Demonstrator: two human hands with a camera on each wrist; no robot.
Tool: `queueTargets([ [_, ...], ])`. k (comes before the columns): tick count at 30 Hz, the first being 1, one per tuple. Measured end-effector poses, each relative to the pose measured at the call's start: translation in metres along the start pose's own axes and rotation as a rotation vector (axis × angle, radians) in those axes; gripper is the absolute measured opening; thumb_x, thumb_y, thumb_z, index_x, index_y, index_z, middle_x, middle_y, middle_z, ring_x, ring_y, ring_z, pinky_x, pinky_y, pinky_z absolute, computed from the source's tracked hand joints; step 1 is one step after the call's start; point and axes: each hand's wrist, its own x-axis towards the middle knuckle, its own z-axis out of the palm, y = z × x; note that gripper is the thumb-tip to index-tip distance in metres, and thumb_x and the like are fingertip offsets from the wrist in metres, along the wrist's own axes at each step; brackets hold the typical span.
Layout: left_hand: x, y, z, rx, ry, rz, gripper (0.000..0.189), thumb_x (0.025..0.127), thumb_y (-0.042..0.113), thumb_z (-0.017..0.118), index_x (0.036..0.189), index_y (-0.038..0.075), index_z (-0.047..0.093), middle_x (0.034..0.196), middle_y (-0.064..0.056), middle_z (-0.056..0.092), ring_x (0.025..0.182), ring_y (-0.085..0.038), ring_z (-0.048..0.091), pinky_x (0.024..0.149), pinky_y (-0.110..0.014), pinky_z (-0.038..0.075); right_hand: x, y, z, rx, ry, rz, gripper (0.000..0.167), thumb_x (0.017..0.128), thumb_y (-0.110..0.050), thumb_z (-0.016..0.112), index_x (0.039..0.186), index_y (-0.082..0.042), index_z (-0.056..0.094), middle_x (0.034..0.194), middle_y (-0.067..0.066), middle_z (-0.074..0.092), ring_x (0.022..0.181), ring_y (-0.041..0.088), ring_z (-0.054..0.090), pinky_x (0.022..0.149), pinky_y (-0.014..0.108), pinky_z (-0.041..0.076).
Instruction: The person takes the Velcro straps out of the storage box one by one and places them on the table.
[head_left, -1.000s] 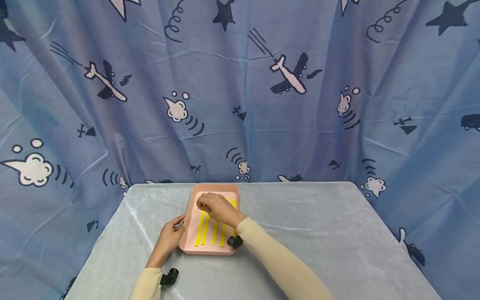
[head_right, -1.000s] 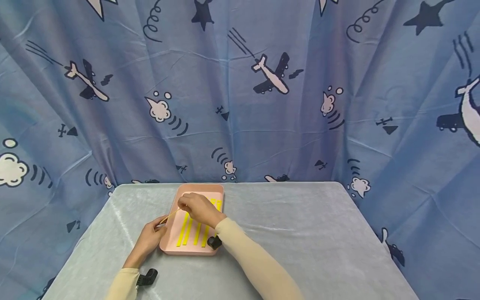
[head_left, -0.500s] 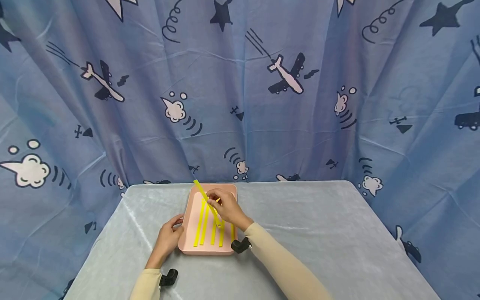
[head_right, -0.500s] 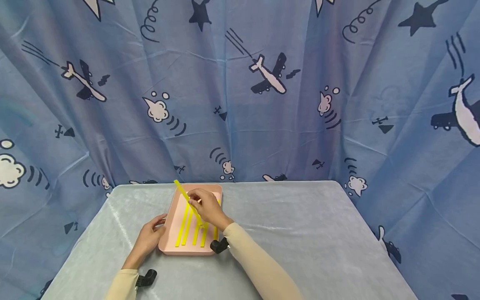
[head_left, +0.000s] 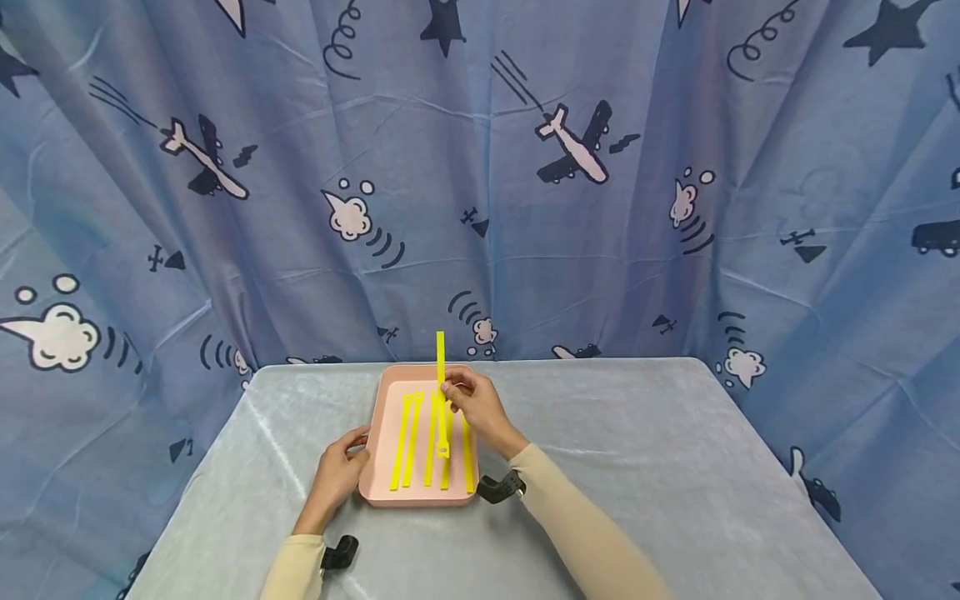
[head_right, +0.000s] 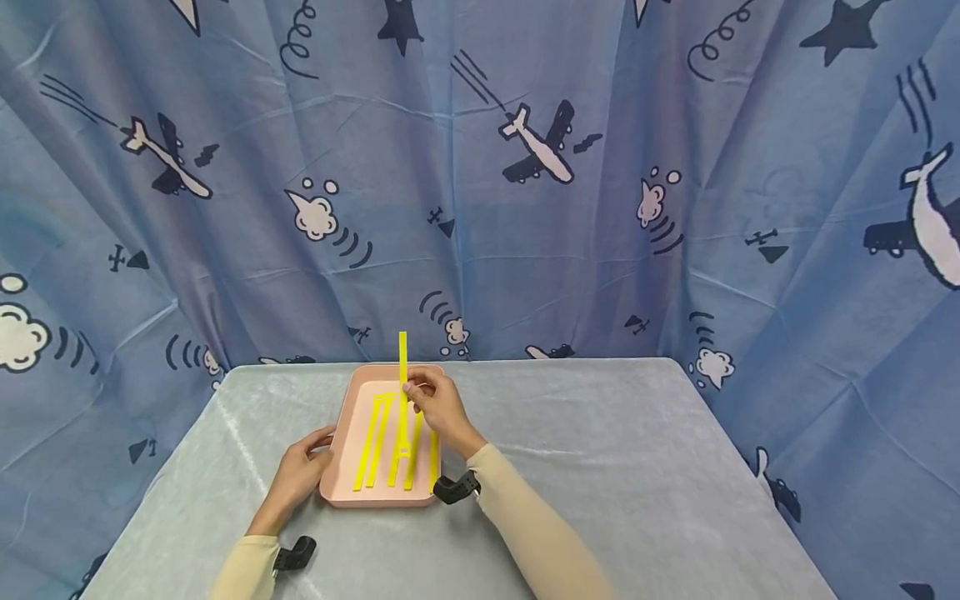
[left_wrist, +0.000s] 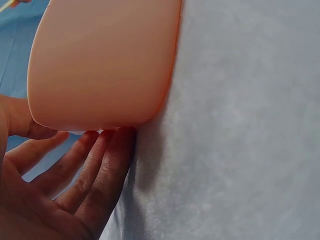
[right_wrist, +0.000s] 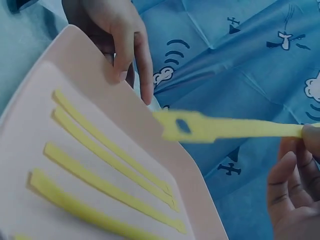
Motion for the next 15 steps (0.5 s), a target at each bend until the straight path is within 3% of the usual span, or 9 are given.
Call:
queueTargets([
  [9, -0.001, -0.001, 0.001, 0.007, 0.005, -0.01, 0.048, 0.093, 0.009, 0.053, 0.141, 0.011, 0.055, 0.13, -0.018, 0.063, 0.101, -0.026, 0.067, 0.071, -0.025, 0.049, -0.017, 0.0, -0.019, 0.036, 0.063, 0.094, 0.028, 0.095, -0.012, 0.063, 0.12, 0.001, 0.061, 0.094, 0.005, 0.061, 0.079, 0.013, 0.058, 0.067, 0.027, 0.051],
  [15, -0.002, 0.0, 0.001, 0.012, -0.006, -0.009, 0.047, 0.095, 0.01, 0.052, 0.143, 0.012, 0.053, 0.133, -0.018, 0.061, 0.105, -0.027, 0.065, 0.071, -0.026, 0.049, -0.027, 0.0, -0.031, 0.063, 0.095, 0.127, 0.03, 0.095, -0.012, 0.064, 0.123, -0.001, 0.06, 0.099, 0.007, 0.062, 0.083, 0.016, 0.061, 0.068, 0.029, 0.053],
])
